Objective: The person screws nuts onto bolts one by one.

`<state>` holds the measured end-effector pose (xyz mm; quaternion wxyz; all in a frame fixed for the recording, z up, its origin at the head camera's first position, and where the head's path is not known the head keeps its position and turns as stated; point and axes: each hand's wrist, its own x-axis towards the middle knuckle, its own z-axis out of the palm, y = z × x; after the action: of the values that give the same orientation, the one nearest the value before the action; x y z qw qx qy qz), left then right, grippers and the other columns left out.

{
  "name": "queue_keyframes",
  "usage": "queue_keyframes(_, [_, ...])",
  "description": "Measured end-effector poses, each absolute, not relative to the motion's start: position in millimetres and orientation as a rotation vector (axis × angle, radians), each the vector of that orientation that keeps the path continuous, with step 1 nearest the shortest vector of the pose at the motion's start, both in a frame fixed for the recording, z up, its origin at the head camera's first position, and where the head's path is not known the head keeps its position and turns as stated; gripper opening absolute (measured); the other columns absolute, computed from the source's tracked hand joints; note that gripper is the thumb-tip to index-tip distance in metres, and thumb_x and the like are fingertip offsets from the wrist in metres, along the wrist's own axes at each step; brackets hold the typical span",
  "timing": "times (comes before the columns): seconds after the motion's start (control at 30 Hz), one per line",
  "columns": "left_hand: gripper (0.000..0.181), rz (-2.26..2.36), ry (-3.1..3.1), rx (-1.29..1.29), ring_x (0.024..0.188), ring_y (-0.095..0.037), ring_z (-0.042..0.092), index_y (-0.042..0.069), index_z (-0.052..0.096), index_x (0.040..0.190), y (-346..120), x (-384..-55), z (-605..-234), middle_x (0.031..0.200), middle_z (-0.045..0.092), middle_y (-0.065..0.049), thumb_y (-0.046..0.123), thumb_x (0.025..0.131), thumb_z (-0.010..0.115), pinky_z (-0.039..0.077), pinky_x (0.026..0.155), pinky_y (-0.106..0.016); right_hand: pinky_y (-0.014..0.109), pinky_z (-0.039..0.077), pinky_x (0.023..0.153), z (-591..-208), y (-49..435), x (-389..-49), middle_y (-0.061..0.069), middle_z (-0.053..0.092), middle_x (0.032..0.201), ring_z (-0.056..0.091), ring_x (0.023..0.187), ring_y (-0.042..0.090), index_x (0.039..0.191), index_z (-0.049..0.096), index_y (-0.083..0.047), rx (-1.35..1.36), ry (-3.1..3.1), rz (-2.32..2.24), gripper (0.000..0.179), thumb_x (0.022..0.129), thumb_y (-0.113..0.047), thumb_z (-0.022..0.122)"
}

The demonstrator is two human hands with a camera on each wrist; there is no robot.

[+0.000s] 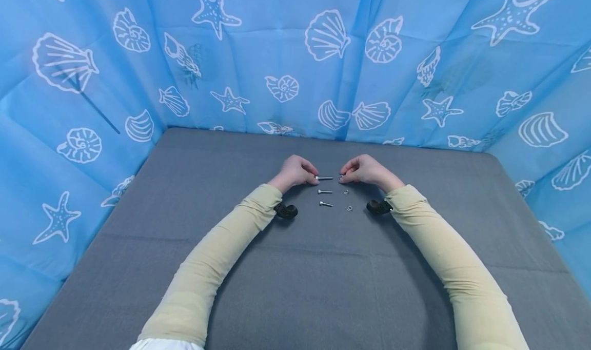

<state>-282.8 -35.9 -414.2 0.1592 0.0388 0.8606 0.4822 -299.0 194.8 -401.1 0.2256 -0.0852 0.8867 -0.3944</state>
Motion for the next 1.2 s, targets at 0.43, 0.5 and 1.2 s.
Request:
queue_keyframes(0.43, [0.013,1.356,2.480,0.104,0.075,-0.015,0.059,0.011,0.076,0.087,-35.7,-283.3,-415.6,0.092,0.066,-0.002,0.011,0.075,0.083,0.050,0.059,-0.023,0.027,0.046,0.063,-400.5,196.5,-301.2,0.004,0.064,0.081,0.054,0.071,0.013,0.100,0.068,0.004,-0.289,2.450,-1.049,0.020,0.086,-0.010,0.073])
queue_keyframes(0.5, [0.013,1.346,2.483,0.107,0.076,-0.015,0.059,0.011,0.076,0.087,-35.9,-283.4,-415.2,0.092,0.066,-0.002,0.012,0.076,0.083,0.050,0.059,-0.023,0.027,0.046,0.062,-400.7,196.4,-301.7,0.004,0.064,0.080,0.053,0.070,0.012,0.099,0.068,0.004,-0.291,2.455,-1.045,0.019,0.086,-0.010,0.072])
queue_keyframes(1.2, [0.015,1.408,2.401,0.133,0.081,-0.013,0.062,0.008,0.076,0.095,-41.9,-284.2,-415.4,0.097,0.069,-0.004,0.014,0.082,0.078,0.055,0.065,-0.023,0.026,0.051,0.065,-405.2,202.4,-299.5,0.005,0.065,0.082,0.058,0.074,0.013,0.102,0.069,0.004,-0.324,2.485,-1.099,0.020,0.092,-0.012,0.063])
